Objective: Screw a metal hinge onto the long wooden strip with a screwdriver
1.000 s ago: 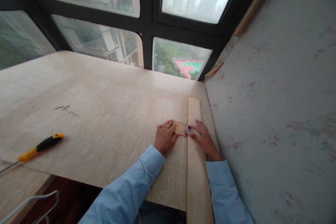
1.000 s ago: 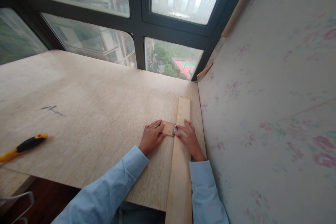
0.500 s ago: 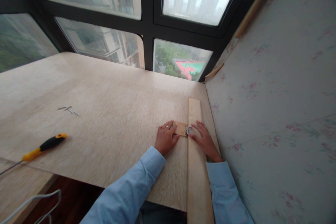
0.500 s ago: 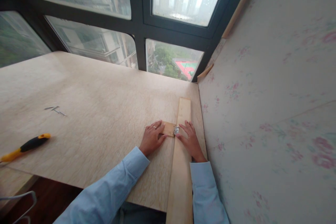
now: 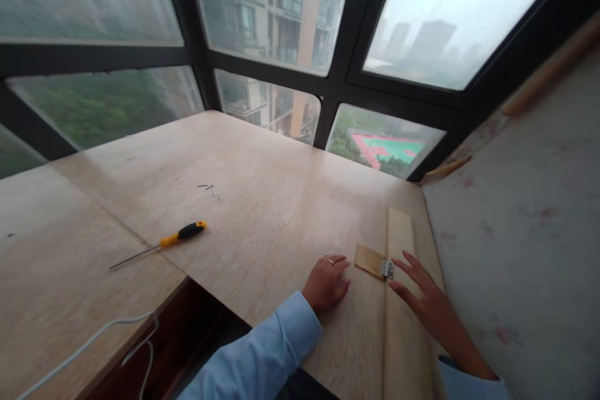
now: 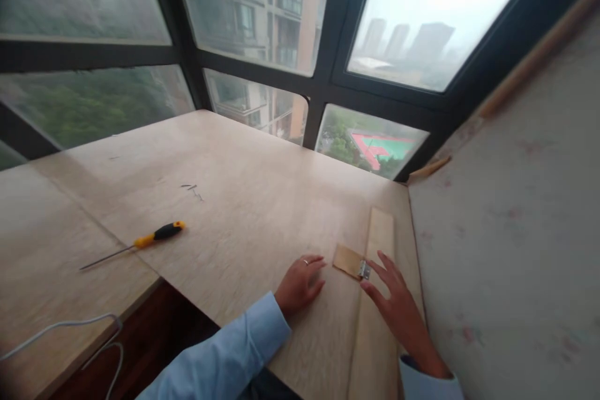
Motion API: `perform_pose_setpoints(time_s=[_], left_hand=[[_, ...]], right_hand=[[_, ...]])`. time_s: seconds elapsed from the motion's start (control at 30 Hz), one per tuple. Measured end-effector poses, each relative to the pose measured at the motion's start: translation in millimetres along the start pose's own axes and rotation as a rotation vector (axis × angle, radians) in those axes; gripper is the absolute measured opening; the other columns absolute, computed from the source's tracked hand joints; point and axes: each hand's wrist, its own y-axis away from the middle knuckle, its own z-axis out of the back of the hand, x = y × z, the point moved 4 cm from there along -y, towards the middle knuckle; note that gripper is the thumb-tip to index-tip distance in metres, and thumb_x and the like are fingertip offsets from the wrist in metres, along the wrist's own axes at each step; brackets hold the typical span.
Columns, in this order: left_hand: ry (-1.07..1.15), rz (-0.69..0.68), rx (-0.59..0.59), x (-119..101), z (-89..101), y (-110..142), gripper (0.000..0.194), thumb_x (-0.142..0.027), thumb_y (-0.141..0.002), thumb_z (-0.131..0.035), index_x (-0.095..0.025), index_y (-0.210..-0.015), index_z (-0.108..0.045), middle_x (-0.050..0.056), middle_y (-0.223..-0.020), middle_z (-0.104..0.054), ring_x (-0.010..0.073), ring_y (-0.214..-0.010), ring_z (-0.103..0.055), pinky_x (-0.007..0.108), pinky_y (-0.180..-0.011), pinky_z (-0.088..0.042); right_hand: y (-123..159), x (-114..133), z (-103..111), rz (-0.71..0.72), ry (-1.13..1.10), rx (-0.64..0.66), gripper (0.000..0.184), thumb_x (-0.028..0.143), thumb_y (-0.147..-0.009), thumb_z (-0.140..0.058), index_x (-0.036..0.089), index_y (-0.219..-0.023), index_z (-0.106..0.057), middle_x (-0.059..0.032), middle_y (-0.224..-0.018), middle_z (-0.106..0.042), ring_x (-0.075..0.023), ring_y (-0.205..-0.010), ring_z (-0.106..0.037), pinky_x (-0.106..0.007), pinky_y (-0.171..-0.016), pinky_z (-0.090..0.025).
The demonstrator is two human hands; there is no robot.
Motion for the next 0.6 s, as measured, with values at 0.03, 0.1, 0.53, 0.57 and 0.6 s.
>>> perform_pose_setpoints(time_s=[0.03, 0.1, 0.53, 0.57, 0.6], left_hand=[[0.025, 0.012, -0.011, 1, 3.7, 4, 0.039, -0.021, -0.080, -0.062, -0.016, -0.118, -0.063, 0.012, -0.125, -0.062, 0.0250, -0.116, -0.056, 0.044, -0.102, -0.043], [0.075, 0.031, -0.041, 4, 10.5, 12, 0.036, -0.021, -0.080, -0.061, -0.014, -0.115, -0.064, 0.012, -0.120, -0.065, 0.0245, -0.111, -0.058, 0.042, -0.101, -0.044], [0.401, 0.309, -0.145, 17, 46.1, 50, 0.021, -0.014, -0.079, -0.055, -0.018, -0.094, -0.069, 0.005, -0.089, -0.069, 0.0178, -0.080, -0.062, 0.032, -0.082, -0.048], [0.443, 0.314, -0.122, 17, 47.6, 50, 0.017, -0.015, -0.080, -0.055, -0.018, -0.091, -0.069, 0.005, -0.088, -0.069, 0.0183, -0.080, -0.062, 0.031, -0.080, -0.048], [0.495, 0.316, -0.094, 17, 48.2, 49, 0.014, -0.017, -0.082, -0.056, -0.018, -0.088, -0.068, 0.005, -0.087, -0.069, 0.0195, -0.083, -0.061, 0.031, -0.079, -0.048]], right_hand=[[-4, 9, 0, 0.026, 0.002, 0.027, 0.051, 0.056, -0.082, -0.057, 0.027, -0.123, -0.063, -0.0083, -0.148, -0.043, -0.0307, -0.137, -0.038, -0.052, -0.113, -0.032], [-13, 33, -5, 0.094, -0.001, 0.098, 0.049, 0.055, -0.083, -0.057, 0.027, -0.122, -0.064, -0.0088, -0.147, -0.045, -0.0310, -0.136, -0.040, -0.051, -0.111, -0.036], [-120, 259, -167, 0.411, -0.295, 0.494, 0.033, 0.035, -0.083, -0.063, 0.023, -0.113, -0.066, -0.0096, -0.112, -0.070, -0.0235, -0.100, -0.067, -0.041, -0.089, -0.054], [-129, 275, -187, 0.401, -0.303, 0.538, 0.034, 0.033, -0.083, -0.062, 0.021, -0.115, -0.065, -0.0098, -0.108, -0.071, -0.0216, -0.091, -0.069, -0.038, -0.082, -0.057], [-137, 289, -206, 0.396, -0.281, 0.564, 0.037, 0.031, -0.083, -0.061, 0.019, -0.118, -0.062, -0.0100, -0.106, -0.070, -0.0200, -0.086, -0.069, -0.035, -0.077, -0.057]])
